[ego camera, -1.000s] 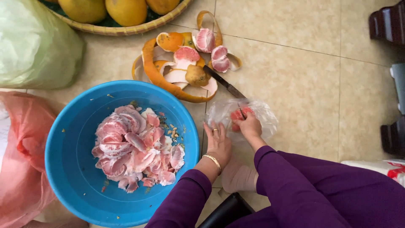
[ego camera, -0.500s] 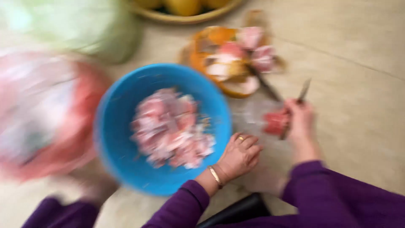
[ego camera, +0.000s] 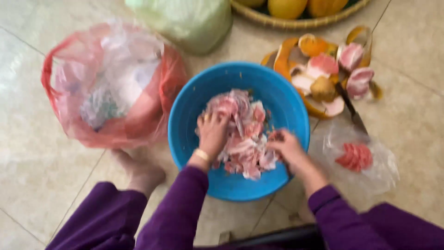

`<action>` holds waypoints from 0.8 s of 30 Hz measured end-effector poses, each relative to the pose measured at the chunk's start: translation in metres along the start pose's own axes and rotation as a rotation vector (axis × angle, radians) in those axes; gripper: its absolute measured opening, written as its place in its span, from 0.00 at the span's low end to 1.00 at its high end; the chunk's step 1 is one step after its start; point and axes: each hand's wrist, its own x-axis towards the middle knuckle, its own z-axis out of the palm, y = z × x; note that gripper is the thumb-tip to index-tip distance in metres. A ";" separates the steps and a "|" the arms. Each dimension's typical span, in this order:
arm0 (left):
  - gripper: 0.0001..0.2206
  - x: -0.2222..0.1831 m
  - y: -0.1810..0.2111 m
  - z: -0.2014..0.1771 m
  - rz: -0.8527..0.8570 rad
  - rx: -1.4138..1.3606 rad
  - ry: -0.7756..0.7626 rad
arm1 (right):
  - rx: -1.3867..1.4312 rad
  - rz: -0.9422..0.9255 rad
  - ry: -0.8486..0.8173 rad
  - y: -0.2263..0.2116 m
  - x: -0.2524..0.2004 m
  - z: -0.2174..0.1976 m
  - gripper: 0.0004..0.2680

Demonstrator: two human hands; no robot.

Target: Peeling the thin white skin off pomelo segments using a small knife

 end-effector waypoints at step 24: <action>0.10 -0.007 0.071 -0.217 -0.725 -2.212 0.389 | -0.217 -0.487 -0.480 -0.167 -0.187 0.027 0.19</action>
